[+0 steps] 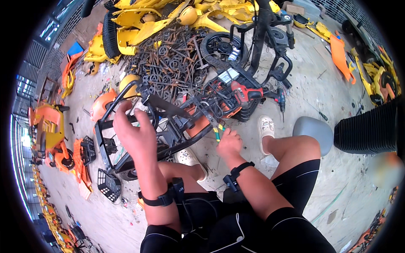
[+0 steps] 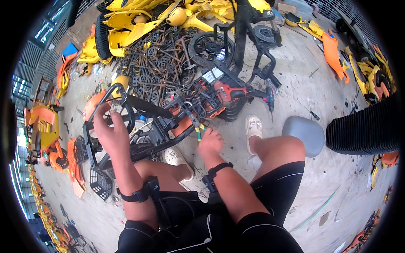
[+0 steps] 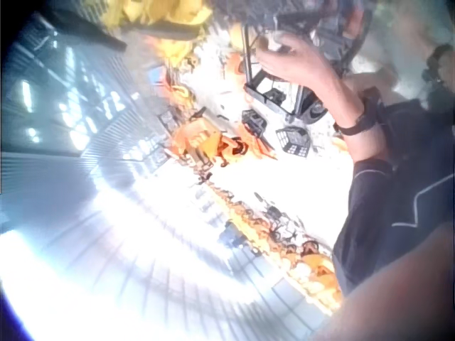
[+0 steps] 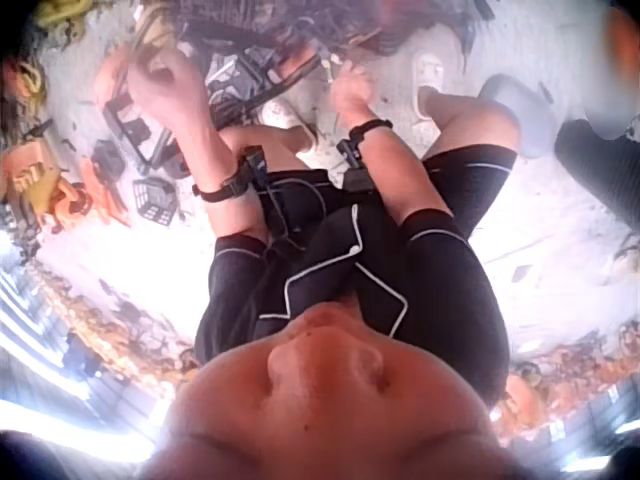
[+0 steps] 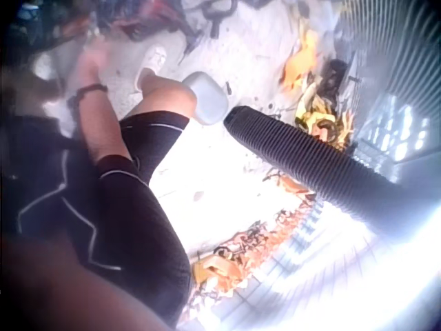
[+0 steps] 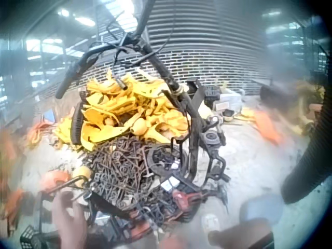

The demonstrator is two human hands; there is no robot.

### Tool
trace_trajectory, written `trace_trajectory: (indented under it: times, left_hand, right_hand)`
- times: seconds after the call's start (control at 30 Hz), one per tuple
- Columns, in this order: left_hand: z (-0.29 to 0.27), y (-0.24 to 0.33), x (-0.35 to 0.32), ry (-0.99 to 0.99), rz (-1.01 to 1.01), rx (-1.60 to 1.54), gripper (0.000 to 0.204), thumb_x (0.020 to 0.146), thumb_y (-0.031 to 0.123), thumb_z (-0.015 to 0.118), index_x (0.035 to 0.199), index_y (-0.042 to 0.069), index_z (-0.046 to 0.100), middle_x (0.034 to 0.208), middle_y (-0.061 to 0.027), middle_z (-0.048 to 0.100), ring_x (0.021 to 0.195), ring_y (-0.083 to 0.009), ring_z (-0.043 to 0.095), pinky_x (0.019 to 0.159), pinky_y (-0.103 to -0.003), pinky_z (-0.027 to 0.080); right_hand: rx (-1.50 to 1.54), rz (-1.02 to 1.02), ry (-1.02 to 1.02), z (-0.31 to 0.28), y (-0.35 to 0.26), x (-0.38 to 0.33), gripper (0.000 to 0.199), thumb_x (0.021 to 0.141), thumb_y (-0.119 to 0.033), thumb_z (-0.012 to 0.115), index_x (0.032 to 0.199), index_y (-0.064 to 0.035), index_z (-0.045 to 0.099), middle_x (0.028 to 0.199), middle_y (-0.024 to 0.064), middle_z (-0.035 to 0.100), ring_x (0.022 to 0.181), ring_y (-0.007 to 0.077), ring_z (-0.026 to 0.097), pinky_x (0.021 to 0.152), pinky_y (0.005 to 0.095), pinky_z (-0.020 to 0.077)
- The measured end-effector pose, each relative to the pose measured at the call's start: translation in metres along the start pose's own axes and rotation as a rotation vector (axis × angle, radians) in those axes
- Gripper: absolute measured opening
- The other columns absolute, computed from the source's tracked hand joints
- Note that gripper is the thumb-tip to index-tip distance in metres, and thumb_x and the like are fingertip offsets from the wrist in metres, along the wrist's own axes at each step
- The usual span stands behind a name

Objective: The person cuts a zip tie using pliers, pulls a wire through the frame by hand, and then uses a power drill to remove a screw from the motorcycle electrical compartment.

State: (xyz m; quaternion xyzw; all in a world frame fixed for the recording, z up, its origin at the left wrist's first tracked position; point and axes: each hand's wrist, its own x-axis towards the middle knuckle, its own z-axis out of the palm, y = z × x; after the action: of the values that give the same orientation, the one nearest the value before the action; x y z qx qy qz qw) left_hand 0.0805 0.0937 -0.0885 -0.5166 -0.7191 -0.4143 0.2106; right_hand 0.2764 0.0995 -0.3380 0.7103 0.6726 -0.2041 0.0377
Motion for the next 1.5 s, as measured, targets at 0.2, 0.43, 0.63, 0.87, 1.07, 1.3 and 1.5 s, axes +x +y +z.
trace_trajectory:
  times: [0.2, 0.43, 0.63, 0.87, 1.07, 1.3, 1.5]
  left_hand:
    - [0.009, -0.012, 0.006, -0.535, -0.360, 0.224, 0.069, 0.105, 0.058, 0.036, 0.104, -0.002, 0.070, 0.087, -0.0206, 0.073, 0.090, -0.0364, 0.071, 0.082, -0.047, 0.051]
    - [0.011, -0.016, 0.015, -0.788, -0.533, 0.088, 0.076, 0.102, 0.066, 0.037, 0.084, 0.002, 0.072, 0.066, -0.0080, 0.065, 0.071, -0.0241, 0.066, 0.074, -0.037, 0.050]
    - [0.018, -0.016, 0.014, -0.794, -0.497, 0.105, 0.073, 0.101, 0.065, 0.039, 0.083, 0.003, 0.072, 0.067, -0.0076, 0.066, 0.072, -0.0250, 0.067, 0.076, -0.038, 0.050]
    - [0.014, -0.008, 0.016, -0.768, -0.503, 0.241, 0.069, 0.099, 0.064, 0.041, 0.089, 0.004, 0.074, 0.078, -0.0144, 0.072, 0.085, -0.0348, 0.070, 0.081, -0.044, 0.051]
    - [0.012, -0.006, 0.016, -0.767, -0.459, 0.294, 0.066, 0.100, 0.061, 0.041, 0.094, 0.003, 0.073, 0.095, -0.0227, 0.073, 0.097, -0.0436, 0.067, 0.088, -0.049, 0.050]
    - [0.009, 0.009, 0.019, -0.761, -0.451, 0.282, 0.062, 0.098, 0.059, 0.045, 0.095, 0.004, 0.074, 0.096, -0.0237, 0.073, 0.097, -0.0437, 0.068, 0.088, -0.049, 0.051]
    - [0.005, 0.010, 0.019, -0.717, -0.418, 0.325, 0.060, 0.098, 0.057, 0.045, 0.094, 0.005, 0.075, 0.093, -0.0236, 0.073, 0.096, -0.0437, 0.069, 0.087, -0.049, 0.052]
  right_hand:
    - [0.054, -0.139, -0.003, -0.015, 0.015, 0.001, 0.068, 0.075, -0.025, 0.078, 0.129, -0.0024, 0.045, 0.121, 0.0192, 0.056, 0.113, 0.0352, 0.059, 0.095, 0.0455, 0.0478]
    - [-0.013, -0.647, 0.209, -0.040, 0.076, 0.076, 0.050, 0.067, -0.015, 0.076, 0.114, -0.0043, 0.059, 0.112, 0.0149, 0.061, 0.103, 0.0345, 0.062, 0.090, 0.0441, 0.0481]
    - [-0.009, -0.658, 0.204, -0.038, 0.082, 0.084, 0.049, 0.066, -0.015, 0.076, 0.110, -0.0055, 0.059, 0.104, 0.0141, 0.063, 0.096, 0.0344, 0.064, 0.085, 0.0440, 0.0504]
    - [0.208, -0.065, 0.104, 0.014, 0.015, -0.008, 0.064, 0.068, -0.023, 0.082, 0.120, -0.0055, 0.049, 0.111, 0.0157, 0.058, 0.102, 0.0332, 0.062, 0.087, 0.0446, 0.0501]
    - [0.100, -0.126, 0.078, 0.010, 0.023, 0.005, 0.071, 0.070, -0.027, 0.084, 0.126, -0.0075, 0.045, 0.114, 0.0137, 0.057, 0.108, 0.0322, 0.060, 0.090, 0.0437, 0.0484]
    - [-0.093, -0.732, 0.174, -0.049, 0.087, 0.093, 0.054, 0.067, -0.014, 0.078, 0.116, -0.0051, 0.056, 0.110, 0.0152, 0.061, 0.106, 0.0329, 0.062, 0.088, 0.0451, 0.0500]
    - [-0.017, -0.409, 0.177, 0.003, 0.063, 0.045, 0.067, 0.069, -0.027, 0.084, 0.124, -0.0061, 0.051, 0.111, 0.0161, 0.060, 0.101, 0.0335, 0.064, 0.084, 0.0452, 0.0537]
